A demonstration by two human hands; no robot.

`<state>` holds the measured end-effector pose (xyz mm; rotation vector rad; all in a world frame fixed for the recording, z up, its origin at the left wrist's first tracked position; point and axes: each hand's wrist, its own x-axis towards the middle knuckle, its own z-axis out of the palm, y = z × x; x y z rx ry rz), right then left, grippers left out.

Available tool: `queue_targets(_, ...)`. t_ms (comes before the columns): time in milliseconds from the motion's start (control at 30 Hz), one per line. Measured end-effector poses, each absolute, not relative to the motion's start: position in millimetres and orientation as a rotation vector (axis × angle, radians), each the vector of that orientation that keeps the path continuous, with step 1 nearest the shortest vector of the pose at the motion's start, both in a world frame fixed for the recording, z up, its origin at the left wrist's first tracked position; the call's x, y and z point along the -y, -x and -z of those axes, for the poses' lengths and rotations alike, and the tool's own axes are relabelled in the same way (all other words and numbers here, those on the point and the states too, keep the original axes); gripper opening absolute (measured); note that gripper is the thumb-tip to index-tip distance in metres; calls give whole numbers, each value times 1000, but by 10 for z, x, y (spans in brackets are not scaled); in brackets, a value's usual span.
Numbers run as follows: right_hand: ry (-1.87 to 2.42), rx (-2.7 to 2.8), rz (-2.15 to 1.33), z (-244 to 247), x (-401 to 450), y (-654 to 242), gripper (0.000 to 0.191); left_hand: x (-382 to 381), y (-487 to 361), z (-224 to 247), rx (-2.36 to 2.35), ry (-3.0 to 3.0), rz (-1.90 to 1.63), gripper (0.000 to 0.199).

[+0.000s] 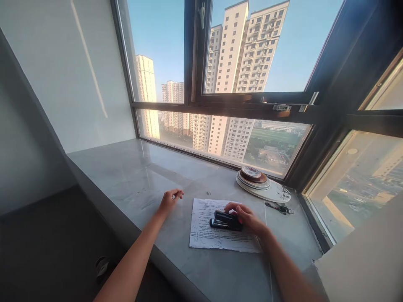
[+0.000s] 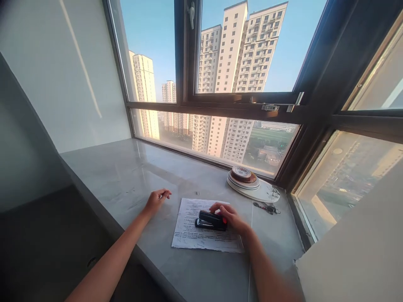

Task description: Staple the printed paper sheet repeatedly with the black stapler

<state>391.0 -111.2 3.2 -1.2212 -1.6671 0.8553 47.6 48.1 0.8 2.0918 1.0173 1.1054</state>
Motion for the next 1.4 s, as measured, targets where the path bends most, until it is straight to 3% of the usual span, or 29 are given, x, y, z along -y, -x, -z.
queue_targets(100,1270,1512,-502,70,955,-4065,41,-509,-466,16,-1047,-2069,-1141,43)
queue_targets(200,1326,1888,-372,139,672,-4012,26,-531,-444,37,-1094,-2028,-1188,45)
queue_targets(400,1399,2291,-336,255,99,-3631,46,-530,-441,17,-1201,-1944,-1283,43)
queue_targets(633,1321,2420,-338,209,-309,-2733,45,-557,-231,-53,-1358,-1879,-1435,39)
queue_targets(867,1235,2470,-353,170,-519,-2097,45,-846,163,150,-1483,-1285,-1675,37)
queue_targets(1133,1276,2376,-323,258,-388,-2468,50,-787,74,185,-1583,-1866,-1269,45)
queue_targets(1400,1339,2274,-247,344,-276,-2637,38,-685,-99,204,-1482,-2299,-986,26)
